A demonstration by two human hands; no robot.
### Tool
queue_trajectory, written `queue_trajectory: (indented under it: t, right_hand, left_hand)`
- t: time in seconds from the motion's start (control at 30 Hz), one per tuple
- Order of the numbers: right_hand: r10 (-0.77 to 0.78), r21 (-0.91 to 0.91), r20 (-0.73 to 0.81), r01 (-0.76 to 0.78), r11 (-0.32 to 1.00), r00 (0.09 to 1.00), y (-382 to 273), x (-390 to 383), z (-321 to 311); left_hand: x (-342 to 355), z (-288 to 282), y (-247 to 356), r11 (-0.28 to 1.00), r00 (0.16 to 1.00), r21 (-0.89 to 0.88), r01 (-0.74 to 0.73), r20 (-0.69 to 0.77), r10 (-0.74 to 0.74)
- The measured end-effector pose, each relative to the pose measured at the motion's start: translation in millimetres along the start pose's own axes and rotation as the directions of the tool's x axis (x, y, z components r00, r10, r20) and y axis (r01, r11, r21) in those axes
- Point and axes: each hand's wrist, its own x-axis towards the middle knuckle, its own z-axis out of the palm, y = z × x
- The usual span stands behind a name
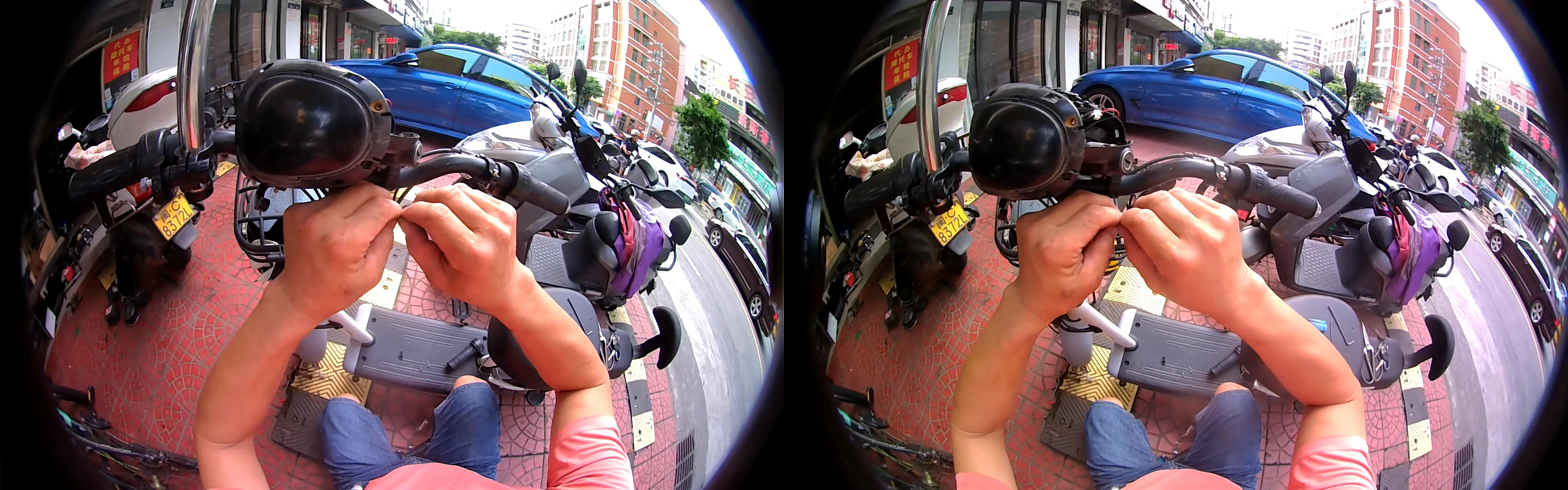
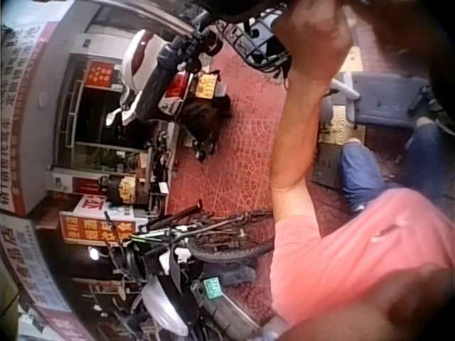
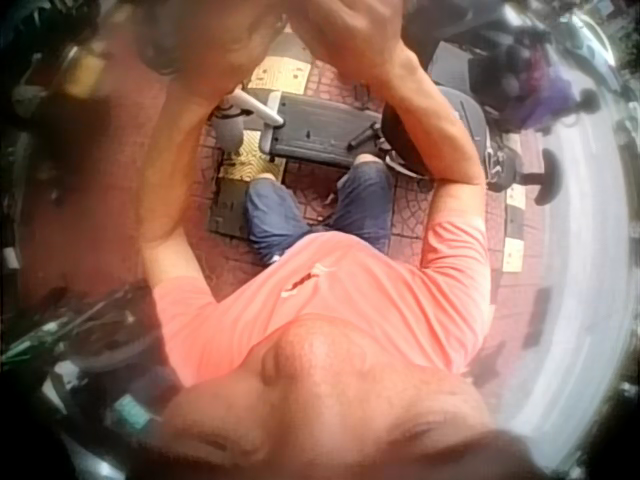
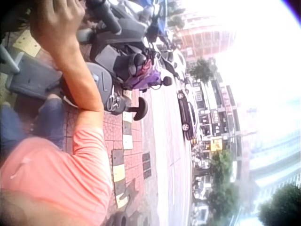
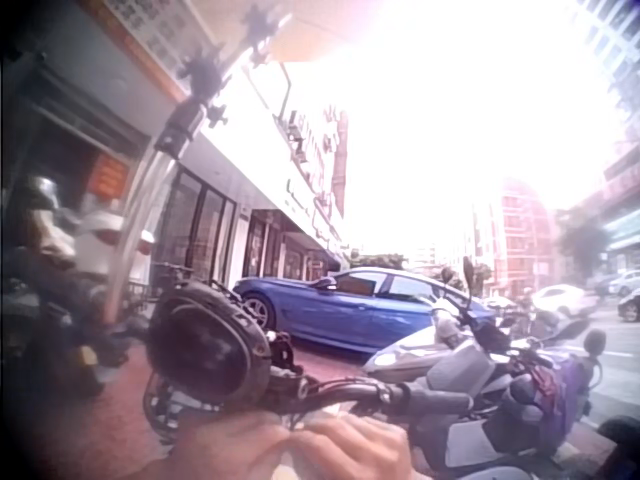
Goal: The person is connecting electrical wires on a scooter's handlebar by hand and then using a lighter to heat-shrink the wire connections.
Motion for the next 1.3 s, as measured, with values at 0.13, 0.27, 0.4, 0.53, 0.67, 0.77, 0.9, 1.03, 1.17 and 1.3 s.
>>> queue_trajectory:
  t: [0.13, 0.27, 0.4, 0.53, 0.67, 0.77, 0.9, 1.03, 1.17, 1.3]
  right_hand:
    - [0.058, 0.055, -0.003, -0.058, 0.997, 0.998, -2.0, -1.4, 4.8]
    - [0.22, 0.172, 0.056, -0.226, 0.959, 0.974, -6.6, -6.3, 8.3]
    - [0.508, 0.436, 0.158, -0.522, 0.733, 0.847, -14.2, -10.8, 16.5]
    - [0.627, 0.66, 0.651, -0.726, -0.191, 0.427, -7.7, -16.8, 19.2]
    - [0.459, 0.546, 0.831, -0.619, -0.565, 0.315, -1.9, -19.6, 20.0]
    - [0.649, 0.707, 0.6, -0.69, -0.156, 0.467, -15.9, -14.5, 16.7]
    - [0.334, 0.246, -0.019, -0.319, 0.915, 0.942, -13.4, -18.9, 13.9]
    - [0.106, 0.08, -0.126, -0.096, 0.992, 0.986, -4.2, -13.8, 17.9]
    - [0.047, 0.042, -0.133, -0.041, 0.998, 0.99, -2.0, -11.4, 17.3]
    - [0.119, 0.122, -0.094, -0.107, 0.987, 0.988, -4.3, -12.0, 19.0]
  left_hand:
    - [0.4, 2.0, -0.5, 1.0, 1.0, 0.012, -0.014, -0.023, 0.015]
    - [-2.3, 6.9, -4.4, 0.998, 0.996, 0.048, -0.044, -0.072, 0.047]
    - [-5.1, 12.2, -10.1, 0.993, 0.988, 0.074, -0.094, -0.119, 0.102]
    - [-6.5, 13.0, -9.8, 0.992, 0.989, 0.079, -0.098, -0.101, 0.106]
    - [-7.1, 10.3, -9.0, 0.992, 0.992, 0.069, -0.101, -0.068, 0.106]
    - [-5.4, 7.2, -8.1, 0.995, 0.995, 0.048, -0.085, -0.046, 0.087]
    - [-3.4, 4.2, -5.1, 0.999, 0.998, 0.023, -0.049, -0.033, 0.05]
    - [-2.6, 3.4, -3.7, 0.999, 0.999, 0.021, -0.028, -0.017, 0.028]
    - [-2.5, 2.0, -4.4, 1.0, 1.0, 0.004, -0.024, -0.018, 0.024]
    - [-4.7, 5.7, -5.6, 1.0, 0.999, 0.011, -0.025, -0.041, 0.026]
